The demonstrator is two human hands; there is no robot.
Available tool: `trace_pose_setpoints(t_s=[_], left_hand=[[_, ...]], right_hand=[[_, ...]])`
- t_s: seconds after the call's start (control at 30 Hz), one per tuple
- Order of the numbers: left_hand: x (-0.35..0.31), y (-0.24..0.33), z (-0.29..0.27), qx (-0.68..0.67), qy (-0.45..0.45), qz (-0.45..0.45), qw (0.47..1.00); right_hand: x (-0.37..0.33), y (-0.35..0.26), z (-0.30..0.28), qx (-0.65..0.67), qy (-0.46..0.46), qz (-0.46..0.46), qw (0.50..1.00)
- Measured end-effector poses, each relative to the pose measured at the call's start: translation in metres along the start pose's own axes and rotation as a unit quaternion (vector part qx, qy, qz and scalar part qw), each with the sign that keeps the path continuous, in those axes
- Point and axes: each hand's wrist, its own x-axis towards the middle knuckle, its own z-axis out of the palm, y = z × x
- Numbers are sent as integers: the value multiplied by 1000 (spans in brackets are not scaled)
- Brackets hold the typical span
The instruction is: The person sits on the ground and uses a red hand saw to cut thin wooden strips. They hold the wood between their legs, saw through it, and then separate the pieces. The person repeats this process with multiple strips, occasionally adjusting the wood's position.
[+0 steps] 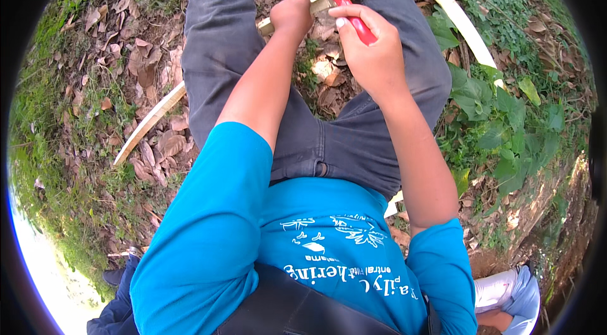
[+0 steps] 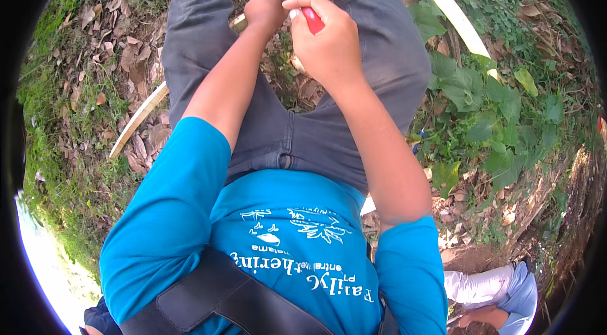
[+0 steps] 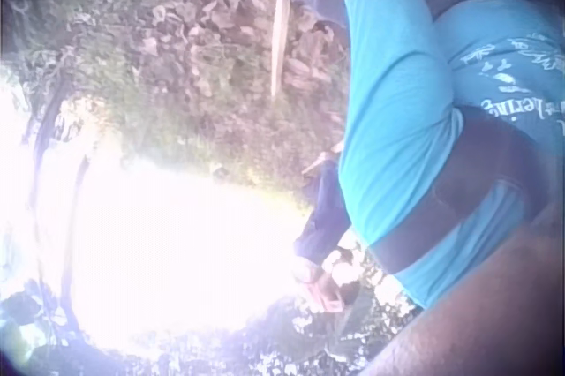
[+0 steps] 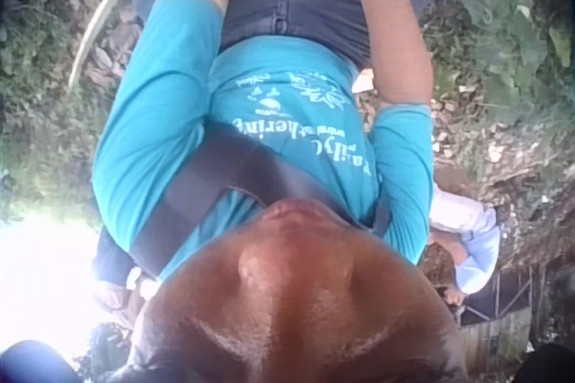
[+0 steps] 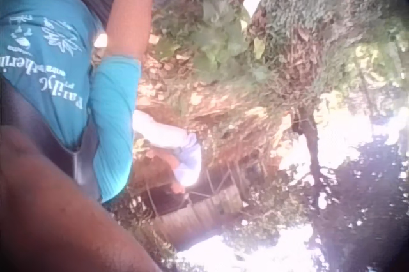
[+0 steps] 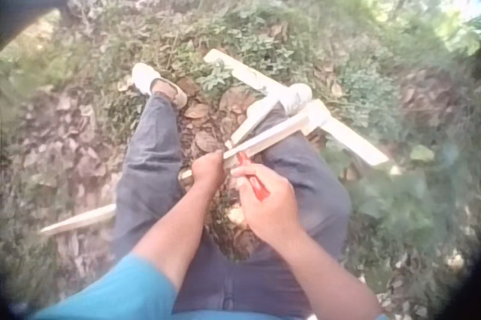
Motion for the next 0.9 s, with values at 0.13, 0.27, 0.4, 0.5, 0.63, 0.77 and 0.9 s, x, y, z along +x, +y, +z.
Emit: trace_pose_setpoints(t_s=[0.13, 0.27, 0.4, 0.5, 0.63, 0.77, 0.9], left_hand=[[-6, 2, -21, 3, -89, -10, 996], [-6, 4, -25, 7, -137, -10, 990], [-5, 4, -32, -20, -159, -28, 987], [-1, 4, -39, -35, -187, -13, 982], [11, -9, -26, -58, -198, 3, 978], [13, -11, -27, -63, -203, -13, 977], [8, -4, -27, -49, -187, -17, 981]], right_hand=[[-28, 6, -10, -4, -19, 21, 1000], [-55, 21, -15, -16, -18, 1, 1000], [-54, 23, -17, -17, -32, 19, 999], [-53, 21, -16, -11, -33, 28, 999], [-72, -2, -31, -40, -36, 37, 998], [-99, -31, -65, -76, -31, 4, 997], [-82, -32, -60, -72, -16, -4, 997]])
